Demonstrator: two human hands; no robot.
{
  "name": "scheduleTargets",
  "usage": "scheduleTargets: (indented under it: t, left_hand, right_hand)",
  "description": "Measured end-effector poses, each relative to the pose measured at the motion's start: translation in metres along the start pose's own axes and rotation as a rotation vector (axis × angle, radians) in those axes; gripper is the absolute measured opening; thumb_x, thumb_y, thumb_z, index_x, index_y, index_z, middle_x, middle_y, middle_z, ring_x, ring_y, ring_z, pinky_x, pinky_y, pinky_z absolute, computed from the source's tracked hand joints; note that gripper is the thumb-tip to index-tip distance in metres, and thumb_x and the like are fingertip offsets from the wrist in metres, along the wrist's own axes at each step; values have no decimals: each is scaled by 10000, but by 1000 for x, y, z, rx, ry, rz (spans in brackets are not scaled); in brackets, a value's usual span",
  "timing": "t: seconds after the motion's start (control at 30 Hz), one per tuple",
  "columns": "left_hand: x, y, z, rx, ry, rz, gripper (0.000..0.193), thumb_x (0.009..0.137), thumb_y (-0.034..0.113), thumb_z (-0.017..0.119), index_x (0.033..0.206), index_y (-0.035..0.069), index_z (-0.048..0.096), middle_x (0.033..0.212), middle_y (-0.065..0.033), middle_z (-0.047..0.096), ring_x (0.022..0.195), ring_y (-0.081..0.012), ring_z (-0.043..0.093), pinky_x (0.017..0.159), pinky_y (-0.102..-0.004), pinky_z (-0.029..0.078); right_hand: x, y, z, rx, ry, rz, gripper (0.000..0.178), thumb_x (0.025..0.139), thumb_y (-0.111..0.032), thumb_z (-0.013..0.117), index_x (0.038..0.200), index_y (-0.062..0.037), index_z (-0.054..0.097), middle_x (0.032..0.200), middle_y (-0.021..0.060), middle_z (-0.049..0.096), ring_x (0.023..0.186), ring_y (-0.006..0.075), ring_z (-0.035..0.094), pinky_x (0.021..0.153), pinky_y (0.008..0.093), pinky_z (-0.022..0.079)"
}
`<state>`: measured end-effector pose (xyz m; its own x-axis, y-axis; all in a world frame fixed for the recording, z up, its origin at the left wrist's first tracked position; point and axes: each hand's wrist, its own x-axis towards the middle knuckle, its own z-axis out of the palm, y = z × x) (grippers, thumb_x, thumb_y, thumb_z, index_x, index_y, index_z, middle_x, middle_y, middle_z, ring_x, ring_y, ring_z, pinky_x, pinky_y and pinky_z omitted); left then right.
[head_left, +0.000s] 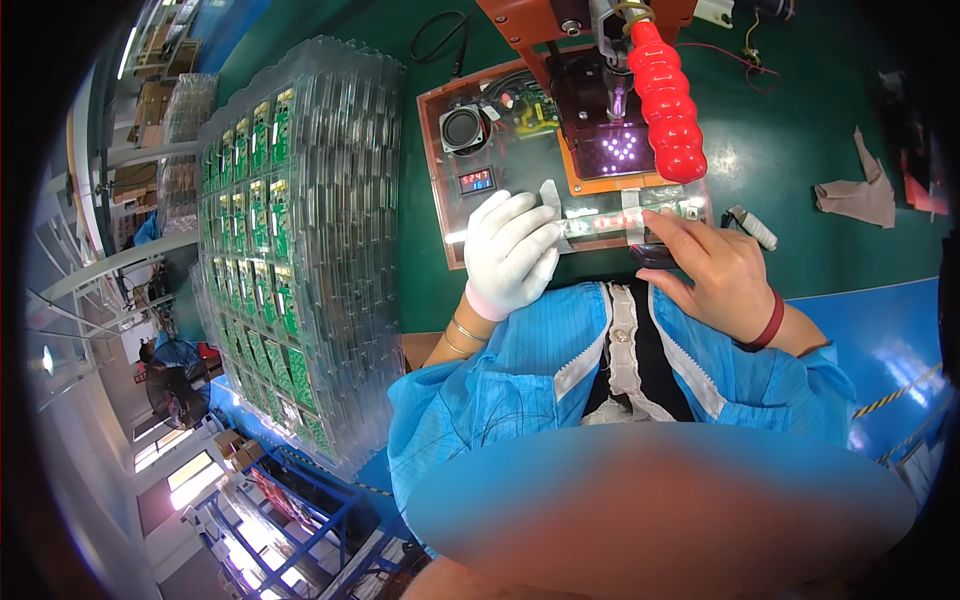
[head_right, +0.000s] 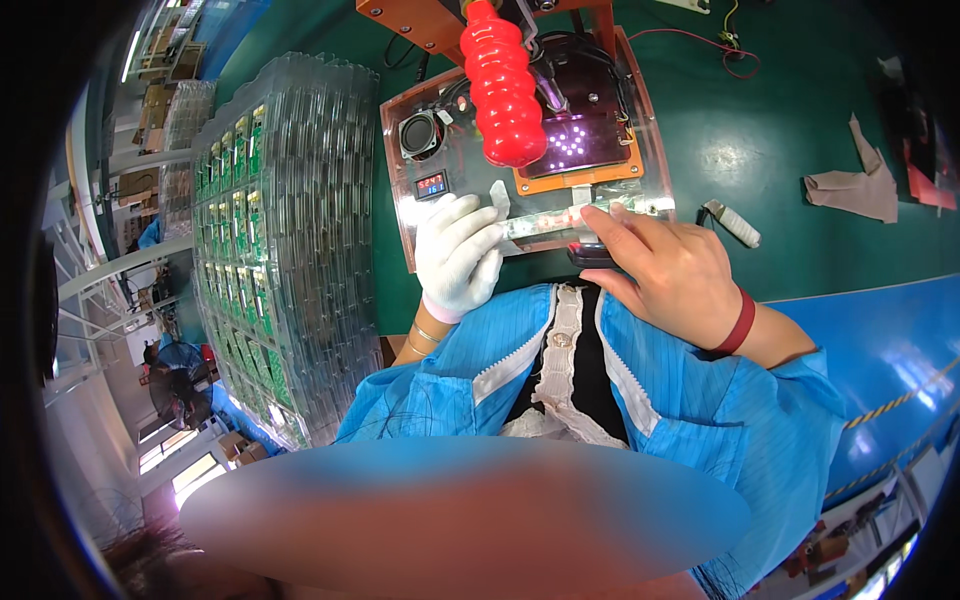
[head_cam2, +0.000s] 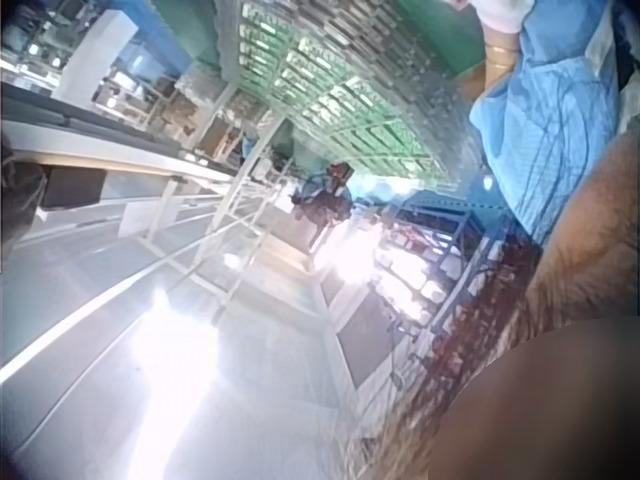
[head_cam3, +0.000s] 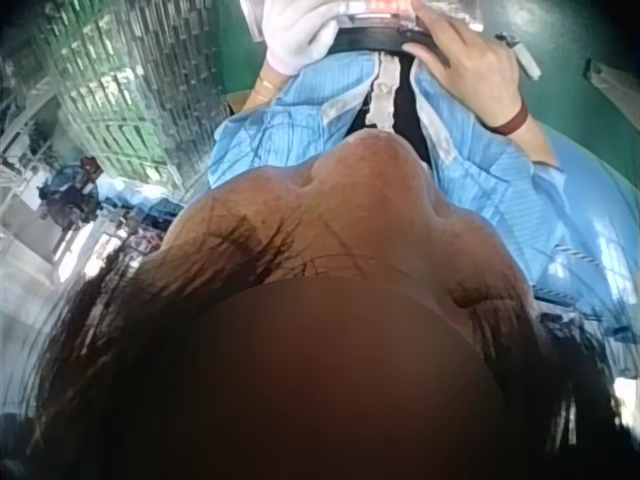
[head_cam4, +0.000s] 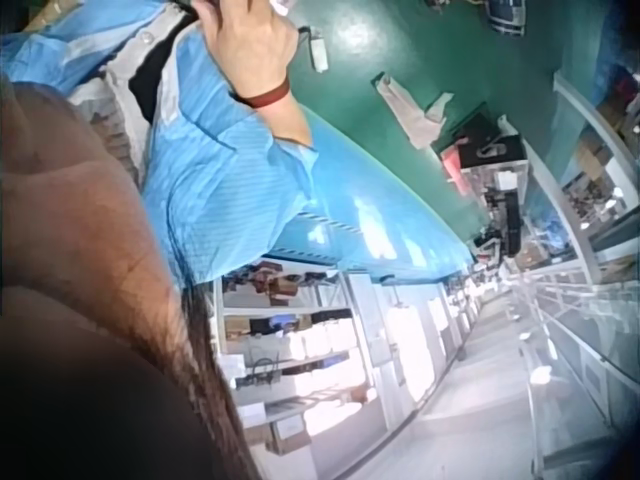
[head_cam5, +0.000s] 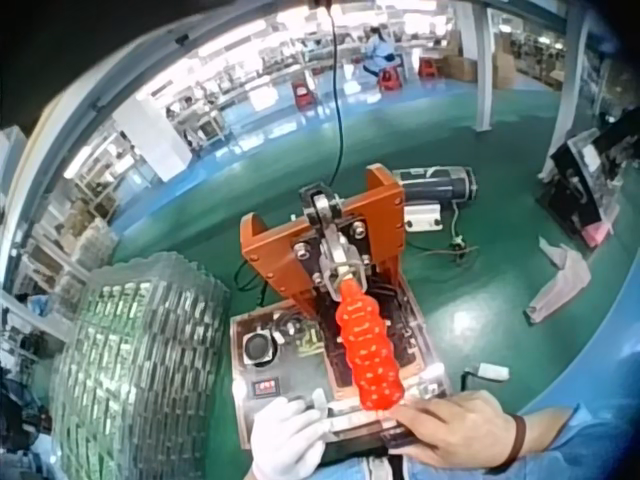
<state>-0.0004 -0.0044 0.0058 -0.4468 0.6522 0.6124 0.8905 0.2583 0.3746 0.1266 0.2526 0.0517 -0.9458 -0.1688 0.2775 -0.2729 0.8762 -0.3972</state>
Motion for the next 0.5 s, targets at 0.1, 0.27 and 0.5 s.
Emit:
scheduleTargets:
  t: [0.1,0.27,0.5]
  left_hand:
    - [0,0,0,0,3,0,201,784,131,702,970,56,714,1088,-73,728,1018,-299,661,973,-467,489]
    - [0,0,0,-2,13,1,196,790,134,702,970,57,714,1087,-73,728,1020,-299,661,974,-467,489]
    - [0,0,0,-5,10,-7,201,787,136,705,973,62,716,1089,-68,730,1030,-296,664,990,-467,488]
  right_hand:
    - [0,0,0,4,2,1,620,802,-278,831,1355,-81,633,1007,64,695,727,204,662,655,291,538]
    - [1,0,1,11,20,-2,616,800,-274,832,1351,-79,635,1015,68,698,725,206,661,657,292,538]
    - [2,0,2,23,43,-1,600,802,-266,829,1338,-72,643,1023,79,708,702,210,652,646,296,535]
